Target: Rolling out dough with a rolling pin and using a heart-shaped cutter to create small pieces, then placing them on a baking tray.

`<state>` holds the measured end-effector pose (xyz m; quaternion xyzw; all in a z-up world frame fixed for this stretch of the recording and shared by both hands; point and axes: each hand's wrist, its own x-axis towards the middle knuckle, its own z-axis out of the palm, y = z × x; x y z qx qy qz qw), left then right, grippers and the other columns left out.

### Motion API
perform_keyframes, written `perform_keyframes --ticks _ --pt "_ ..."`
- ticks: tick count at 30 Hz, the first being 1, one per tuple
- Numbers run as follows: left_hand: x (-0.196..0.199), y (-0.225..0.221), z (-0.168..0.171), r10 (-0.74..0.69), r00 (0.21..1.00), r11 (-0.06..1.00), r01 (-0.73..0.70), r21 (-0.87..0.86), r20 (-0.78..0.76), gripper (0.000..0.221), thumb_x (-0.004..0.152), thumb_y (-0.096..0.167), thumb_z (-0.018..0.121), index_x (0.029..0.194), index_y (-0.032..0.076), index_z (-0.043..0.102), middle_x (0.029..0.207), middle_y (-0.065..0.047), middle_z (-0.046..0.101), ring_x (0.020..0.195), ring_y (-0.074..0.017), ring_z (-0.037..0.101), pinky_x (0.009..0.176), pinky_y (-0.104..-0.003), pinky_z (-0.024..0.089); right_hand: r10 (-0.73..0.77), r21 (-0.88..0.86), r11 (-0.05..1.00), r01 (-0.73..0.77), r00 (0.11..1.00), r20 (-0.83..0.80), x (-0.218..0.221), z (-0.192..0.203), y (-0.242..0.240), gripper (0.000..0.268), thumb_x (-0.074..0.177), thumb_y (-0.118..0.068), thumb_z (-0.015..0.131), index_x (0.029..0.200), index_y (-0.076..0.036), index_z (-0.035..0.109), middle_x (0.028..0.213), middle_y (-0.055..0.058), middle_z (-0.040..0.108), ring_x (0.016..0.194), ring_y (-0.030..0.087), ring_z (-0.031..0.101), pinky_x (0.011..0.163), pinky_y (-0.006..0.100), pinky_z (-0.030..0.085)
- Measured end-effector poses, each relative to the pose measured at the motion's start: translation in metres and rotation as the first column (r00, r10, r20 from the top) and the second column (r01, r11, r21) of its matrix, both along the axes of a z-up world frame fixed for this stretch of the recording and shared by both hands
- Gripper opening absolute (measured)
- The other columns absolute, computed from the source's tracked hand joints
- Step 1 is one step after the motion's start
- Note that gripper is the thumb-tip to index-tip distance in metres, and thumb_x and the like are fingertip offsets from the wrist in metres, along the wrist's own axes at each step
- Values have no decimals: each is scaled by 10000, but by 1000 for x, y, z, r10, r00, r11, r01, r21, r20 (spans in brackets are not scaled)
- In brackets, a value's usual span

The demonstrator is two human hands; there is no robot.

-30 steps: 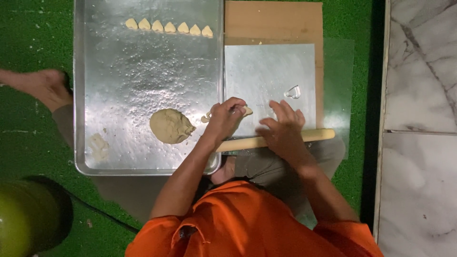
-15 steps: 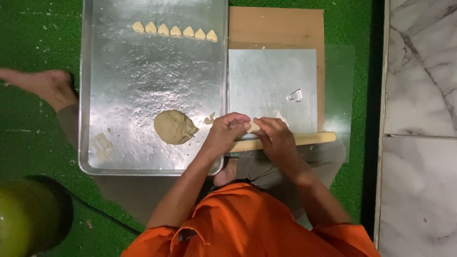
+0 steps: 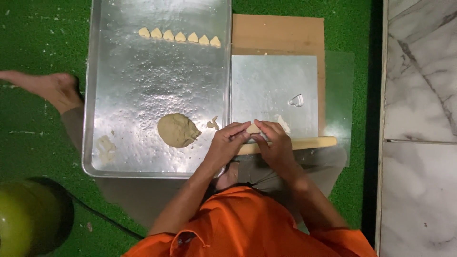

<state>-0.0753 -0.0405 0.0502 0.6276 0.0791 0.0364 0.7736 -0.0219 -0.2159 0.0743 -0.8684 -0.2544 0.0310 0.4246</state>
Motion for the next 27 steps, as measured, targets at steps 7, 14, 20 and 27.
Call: perform_keyframes --ticks 7,14,20,27 --pt "1 9 -3 -63 998 998 63 20 -3 313 952 32 728 1265 37 724 1072 -144 754 961 -147 659 885 -356 576 102 11 995 -102 995 19 8 -3 4 450 1022 -338 638 1367 -49 653 1190 167 716 1147 404 665 971 523 511" --pt "1 41 9 55 989 995 -66 -78 -137 329 922 50 753 1251 46 735 1006 -70 748 913 -89 648 856 -310 586 21 -108 994 -11 995 95 12 9 -15 485 1034 -403 603 1320 -15 659 1146 192 709 1147 416 655 973 533 509" --pt "12 125 49 221 955 973 -203 106 -200 274 939 109 734 1207 61 760 958 -115 744 914 -160 659 916 -377 553 69 -456 889 34 976 208 9 -35 -55 497 1003 -601 487 1194 -201 710 1052 44 681 1031 315 689 905 500 546" --pt "61 255 18 492 862 868 -496 2 -121 290 942 23 579 1172 -119 687 1012 -164 738 831 -150 625 690 -214 481 20 -414 903 112 953 303 -17 -32 -60 319 787 -177 751 1091 -80 738 1103 54 751 971 283 689 905 413 511"
